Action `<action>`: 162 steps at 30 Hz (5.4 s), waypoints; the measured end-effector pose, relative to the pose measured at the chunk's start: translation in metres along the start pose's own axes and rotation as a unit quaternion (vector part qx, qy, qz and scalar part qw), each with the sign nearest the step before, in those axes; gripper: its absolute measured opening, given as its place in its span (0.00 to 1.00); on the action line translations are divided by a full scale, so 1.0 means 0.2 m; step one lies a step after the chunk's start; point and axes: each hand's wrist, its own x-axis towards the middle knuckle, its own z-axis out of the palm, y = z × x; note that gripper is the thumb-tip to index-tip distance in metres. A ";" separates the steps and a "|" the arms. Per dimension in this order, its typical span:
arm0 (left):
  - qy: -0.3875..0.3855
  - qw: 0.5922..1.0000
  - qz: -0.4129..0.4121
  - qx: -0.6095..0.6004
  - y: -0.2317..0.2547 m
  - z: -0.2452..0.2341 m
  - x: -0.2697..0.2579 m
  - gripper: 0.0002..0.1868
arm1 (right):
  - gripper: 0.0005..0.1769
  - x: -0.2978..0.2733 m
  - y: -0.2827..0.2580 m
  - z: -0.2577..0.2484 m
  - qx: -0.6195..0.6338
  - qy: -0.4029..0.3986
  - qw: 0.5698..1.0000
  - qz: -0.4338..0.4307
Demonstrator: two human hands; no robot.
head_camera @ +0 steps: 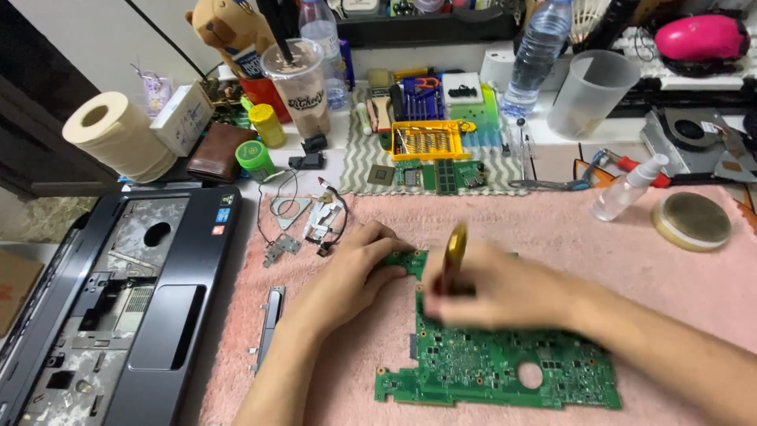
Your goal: The person uses a brush to clean a green circuit board placed on a pink towel. They systematically brush the surface of the board, occasionally lifting and repositioning it to access different areas.
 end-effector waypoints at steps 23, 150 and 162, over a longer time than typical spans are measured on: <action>0.012 1.000 0.003 0.008 -0.02 0.02 -0.01 0.17 | 0.07 0.03 0.11 -0.08 -0.112 0.102 0.988 -0.035; 0.004 1.000 0.012 0.008 0.04 -0.03 0.00 0.17 | 0.15 -0.16 -0.11 -0.27 -0.072 -0.118 0.973 0.183; -0.002 1.000 -0.002 0.001 0.05 -0.02 0.00 0.19 | 0.23 -0.13 0.05 -0.30 -0.199 -0.028 0.956 0.214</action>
